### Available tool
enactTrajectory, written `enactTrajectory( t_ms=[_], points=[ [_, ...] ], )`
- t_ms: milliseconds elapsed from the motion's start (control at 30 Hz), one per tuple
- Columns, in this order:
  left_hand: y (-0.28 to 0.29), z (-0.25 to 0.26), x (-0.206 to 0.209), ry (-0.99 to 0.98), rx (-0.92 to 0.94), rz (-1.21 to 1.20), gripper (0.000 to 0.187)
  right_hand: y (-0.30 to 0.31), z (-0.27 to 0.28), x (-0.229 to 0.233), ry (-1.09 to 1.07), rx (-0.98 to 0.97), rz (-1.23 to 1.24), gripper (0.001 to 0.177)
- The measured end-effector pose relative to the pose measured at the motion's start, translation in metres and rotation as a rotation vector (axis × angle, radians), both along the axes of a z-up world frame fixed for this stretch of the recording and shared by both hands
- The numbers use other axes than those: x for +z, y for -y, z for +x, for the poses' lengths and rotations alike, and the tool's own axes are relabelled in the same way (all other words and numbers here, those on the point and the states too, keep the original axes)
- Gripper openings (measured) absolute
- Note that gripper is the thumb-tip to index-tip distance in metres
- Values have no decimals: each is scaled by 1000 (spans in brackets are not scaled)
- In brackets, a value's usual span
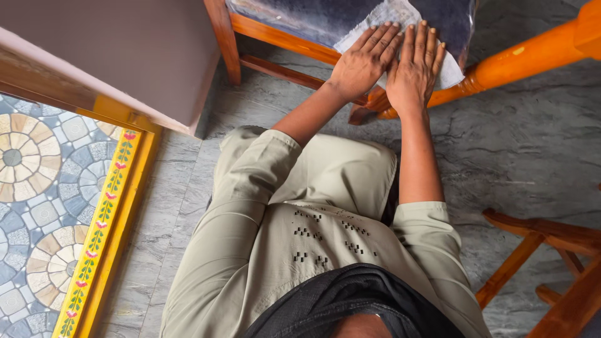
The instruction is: The person wipes a white marble dining table and a wooden chair with a grey cloth. They clean the table surface thoroughly, then move to the chair to wipe the seat cushion and the wooden frame.
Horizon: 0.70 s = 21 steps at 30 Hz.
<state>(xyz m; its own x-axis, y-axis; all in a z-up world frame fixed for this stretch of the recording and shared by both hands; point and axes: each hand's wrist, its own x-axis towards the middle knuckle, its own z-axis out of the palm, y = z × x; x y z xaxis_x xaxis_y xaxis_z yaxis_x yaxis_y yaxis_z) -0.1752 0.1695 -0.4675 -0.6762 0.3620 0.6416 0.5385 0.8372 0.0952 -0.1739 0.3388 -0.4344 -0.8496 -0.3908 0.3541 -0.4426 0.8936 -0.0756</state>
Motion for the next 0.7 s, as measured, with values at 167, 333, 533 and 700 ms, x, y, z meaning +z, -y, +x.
enactTrajectory(
  t_ms=[167, 333, 533, 700],
  points=[
    [41, 15, 5, 50, 63, 58, 56, 38, -17, 0, 23, 69, 68, 65],
    [101, 34, 11, 64, 198, 97, 56, 104, -25, 0, 3, 192, 98, 68],
    [152, 54, -4, 7, 457, 116, 56, 181, -18, 2, -79, 317, 107, 67],
    [165, 53, -21, -8, 560, 148, 59, 213, -19, -8, -220, 289, 192, 63]
  ],
)
